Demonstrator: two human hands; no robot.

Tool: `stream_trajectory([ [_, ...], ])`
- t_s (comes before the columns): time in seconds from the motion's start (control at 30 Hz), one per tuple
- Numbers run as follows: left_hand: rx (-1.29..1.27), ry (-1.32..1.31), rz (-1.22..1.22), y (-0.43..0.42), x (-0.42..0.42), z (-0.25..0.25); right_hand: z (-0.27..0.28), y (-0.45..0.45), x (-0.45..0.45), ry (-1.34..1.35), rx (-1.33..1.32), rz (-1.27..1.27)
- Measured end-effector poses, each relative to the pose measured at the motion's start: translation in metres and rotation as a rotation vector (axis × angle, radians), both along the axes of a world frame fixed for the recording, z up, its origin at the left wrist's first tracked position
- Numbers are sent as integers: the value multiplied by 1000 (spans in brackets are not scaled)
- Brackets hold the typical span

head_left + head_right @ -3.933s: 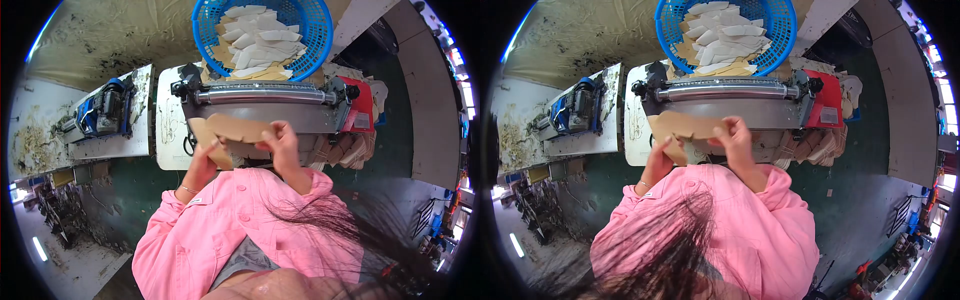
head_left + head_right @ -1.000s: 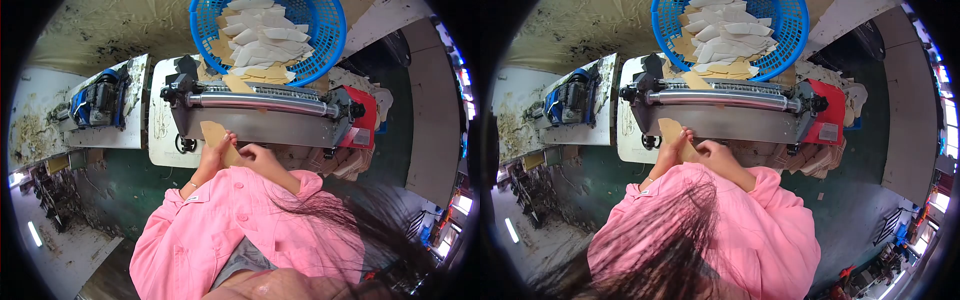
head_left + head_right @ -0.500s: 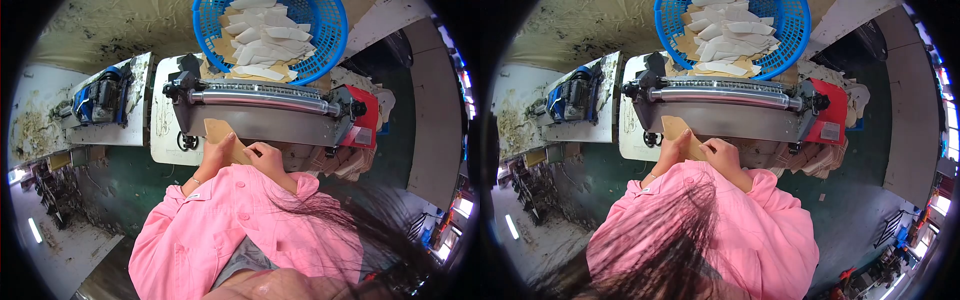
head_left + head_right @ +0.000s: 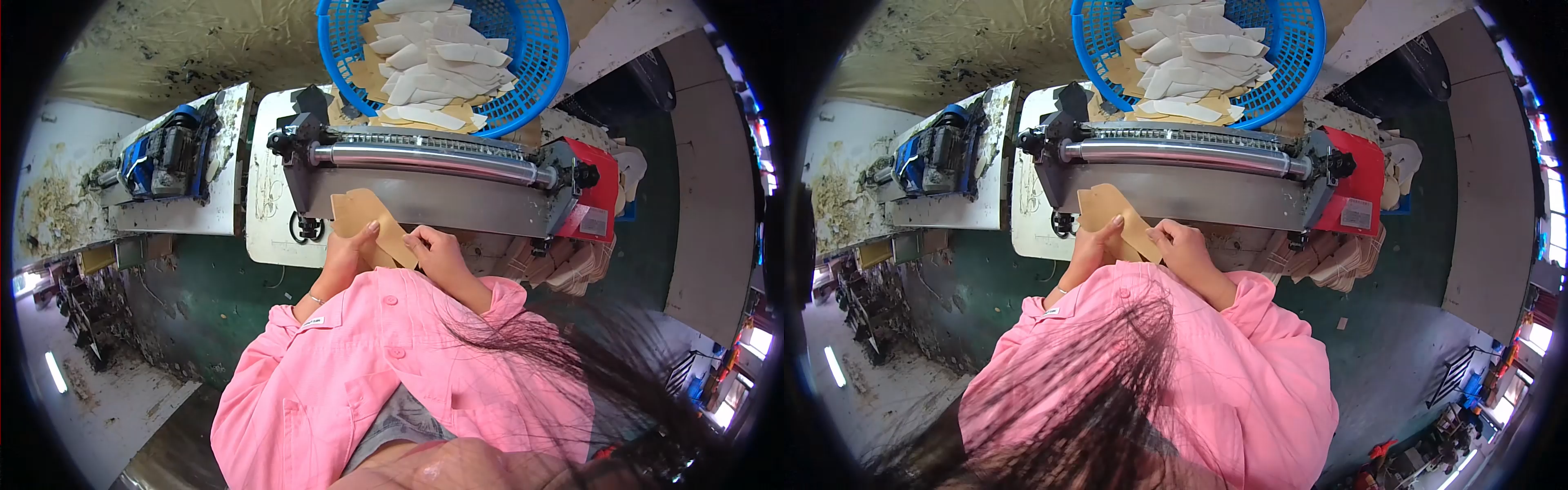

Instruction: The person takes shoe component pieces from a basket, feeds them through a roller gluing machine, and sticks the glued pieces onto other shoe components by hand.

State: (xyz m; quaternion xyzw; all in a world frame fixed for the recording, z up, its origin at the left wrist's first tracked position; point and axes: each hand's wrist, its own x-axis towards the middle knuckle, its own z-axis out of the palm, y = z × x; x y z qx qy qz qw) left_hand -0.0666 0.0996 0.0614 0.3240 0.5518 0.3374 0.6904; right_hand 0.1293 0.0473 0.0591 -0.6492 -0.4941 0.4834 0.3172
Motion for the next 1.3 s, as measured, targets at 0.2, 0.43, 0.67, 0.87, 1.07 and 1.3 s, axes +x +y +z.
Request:
stream_trajectory([
  [0.2, -128, -61, 135, 1, 10, 8, 13, -1, 0, 58, -49, 10],
  [0.43, -195, -201, 233, -9, 1, -1, -20, 22, 26, 25, -107, -82],
  [0.67, -189, -249, 204, -14, 3, -4, -28, 13, 17, 177, 4, -240],
  [0.87, -105, -292, 76, -19, -12, -30, -30, 24, 19, 264, -229, -162],
  [1.07, -30, 32, 88, -14, -6, -27, 6, 16, 11, 106, -147, -223],
  [1.3, -175, -314, 53, -8, -7, -22, -20, 11, 9, 152, -204, -76],
])
